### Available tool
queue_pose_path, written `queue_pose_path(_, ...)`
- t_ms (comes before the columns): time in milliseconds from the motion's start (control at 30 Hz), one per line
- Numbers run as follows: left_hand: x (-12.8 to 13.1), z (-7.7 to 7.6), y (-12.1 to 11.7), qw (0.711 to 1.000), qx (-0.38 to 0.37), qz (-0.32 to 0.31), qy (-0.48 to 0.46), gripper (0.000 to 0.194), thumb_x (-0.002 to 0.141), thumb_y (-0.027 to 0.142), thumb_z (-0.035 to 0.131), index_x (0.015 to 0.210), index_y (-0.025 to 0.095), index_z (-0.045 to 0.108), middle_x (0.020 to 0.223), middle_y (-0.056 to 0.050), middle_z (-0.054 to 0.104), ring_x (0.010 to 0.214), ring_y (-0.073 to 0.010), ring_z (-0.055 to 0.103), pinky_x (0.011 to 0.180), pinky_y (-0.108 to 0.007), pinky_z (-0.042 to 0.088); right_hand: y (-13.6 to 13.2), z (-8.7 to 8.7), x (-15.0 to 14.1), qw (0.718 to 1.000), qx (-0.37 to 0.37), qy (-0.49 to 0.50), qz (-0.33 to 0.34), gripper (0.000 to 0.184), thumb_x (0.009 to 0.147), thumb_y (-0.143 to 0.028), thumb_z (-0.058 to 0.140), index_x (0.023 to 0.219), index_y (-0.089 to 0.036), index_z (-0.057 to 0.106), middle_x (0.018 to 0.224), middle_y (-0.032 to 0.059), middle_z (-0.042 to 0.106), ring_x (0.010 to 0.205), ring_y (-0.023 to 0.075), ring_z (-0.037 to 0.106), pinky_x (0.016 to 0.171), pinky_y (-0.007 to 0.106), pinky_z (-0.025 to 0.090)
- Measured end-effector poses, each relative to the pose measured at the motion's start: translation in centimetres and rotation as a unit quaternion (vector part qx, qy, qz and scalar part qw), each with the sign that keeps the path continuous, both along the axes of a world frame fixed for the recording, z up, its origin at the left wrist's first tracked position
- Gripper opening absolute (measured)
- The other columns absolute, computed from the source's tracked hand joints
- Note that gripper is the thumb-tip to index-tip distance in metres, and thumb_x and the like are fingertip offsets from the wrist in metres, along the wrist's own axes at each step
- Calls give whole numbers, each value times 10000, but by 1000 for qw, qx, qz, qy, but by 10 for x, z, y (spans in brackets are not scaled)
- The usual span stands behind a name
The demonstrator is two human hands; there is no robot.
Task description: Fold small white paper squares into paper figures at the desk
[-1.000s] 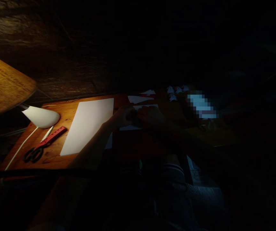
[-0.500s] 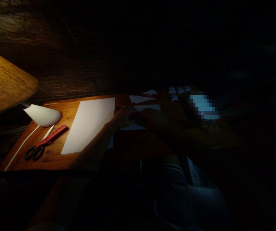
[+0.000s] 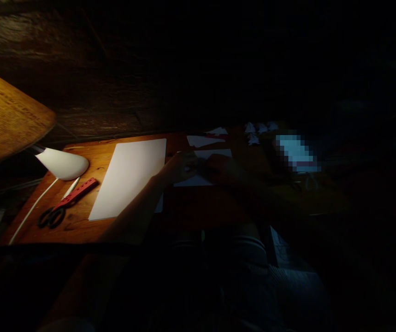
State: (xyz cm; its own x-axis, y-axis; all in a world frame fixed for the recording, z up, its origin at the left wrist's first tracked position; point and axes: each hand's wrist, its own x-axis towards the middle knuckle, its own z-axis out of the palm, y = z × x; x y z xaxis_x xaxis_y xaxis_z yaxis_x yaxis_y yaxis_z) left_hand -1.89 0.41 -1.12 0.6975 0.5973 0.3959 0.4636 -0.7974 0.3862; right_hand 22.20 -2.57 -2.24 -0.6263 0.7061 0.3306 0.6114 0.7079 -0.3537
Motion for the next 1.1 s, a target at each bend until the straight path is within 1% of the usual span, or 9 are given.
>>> queue_pose_path(167, 0, 1, 0, 1000, -5, 10, -3, 51, 810, 167, 653, 769, 193, 638, 873, -41, 720, 851, -180, 702, 762, -302, 572, 2, -1, 1, 1000, 5, -27, 1, 164, 962, -236, 648, 1032, -184, 787, 1068, 96, 711, 919, 202, 622, 758, 300, 422)
queue_pose_path(333, -1, 1, -1, 1000, -12, 7, -12, 50, 840, 175, 646, 832, 191, 692, 953, -65, 764, 924, -193, 734, 801, -312, 605, 3, -2, 1, 999, 8, -49, 1, 176, 971, -240, 640, 1037, -190, 796, 1079, 99, 718, 956, 214, 632, 777, 307, 434)
queue_pose_path(467, -4, 0, -1, 1000, -2, 1, -2, 156, 863, 176, 644, 973, 200, 753, 1070, -80, 789, 1022, -221, 744, 911, -379, 615, 1, -2, 0, 999, 13, -31, -11, 239, 941, -220, 659, 1149, -194, 776, 1111, 103, 725, 983, 227, 641, 804, 312, 459)
queue_pose_path(533, -5, -1, 0, 1000, 6, -11, 8, 165, 879, 180, 642, 976, 205, 773, 1107, -84, 792, 1043, -226, 746, 920, -389, 618, 0, -1, 0, 999, 12, -30, -11, 255, 933, -211, 666, 1162, -197, 776, 1118, 104, 730, 1000, 230, 645, 813, 311, 468)
queue_pose_path(633, -4, -1, 2, 1000, 19, -22, 8, 148, 906, 189, 642, 926, 212, 787, 1123, -78, 798, 1053, -219, 750, 920, -382, 623, -1, 2, 1, 1000, 5, -25, -8, 227, 946, -227, 666, 1132, -200, 794, 1127, 110, 740, 1020, 239, 656, 827, 321, 488)
queue_pose_path(733, -4, -2, 3, 999, 29, -36, 4, 154, 914, 180, 650, 931, 228, 795, 1141, -57, 813, 1096, -215, 749, 963, -396, 620, -1, 6, 2, 1000, -3, -15, 5, 205, 949, -225, 662, 1089, -197, 809, 1188, 122, 751, 1076, 257, 670, 866, 347, 514)
queue_pose_path(900, -7, -3, 5, 999, 28, -32, 20, 161, 929, 198, 659, 971, 228, 812, 1084, -53, 835, 1103, -223, 747, 969, -394, 616, -4, 14, 3, 1000, -15, -19, 4, 245, 929, -214, 666, 1127, -192, 810, 1184, 112, 782, 1087, 253, 689, 888, 347, 528)
queue_pose_path(1000, -9, -5, 7, 999, 24, -33, 33, 157, 950, 231, 663, 966, 234, 819, 1079, -46, 840, 1109, -222, 741, 976, -389, 608, -5, 14, 3, 1000, -18, -11, 5, 222, 936, -236, 668, 1092, -204, 824, 1196, 99, 792, 1089, 248, 695, 896, 346, 529)
queue_pose_path(1100, -11, -7, 12, 997, 34, -50, 39, 176, 978, 257, 652, 955, 226, 824, 1066, -51, 845, 1117, -223, 740, 1003, -398, 593, -3, 12, 4, 1000, -16, -8, 11, 218, 935, -234, 670, 1081, -215, 831, 1215, 86, 794, 1110, 242, 694, 908, 343, 527)
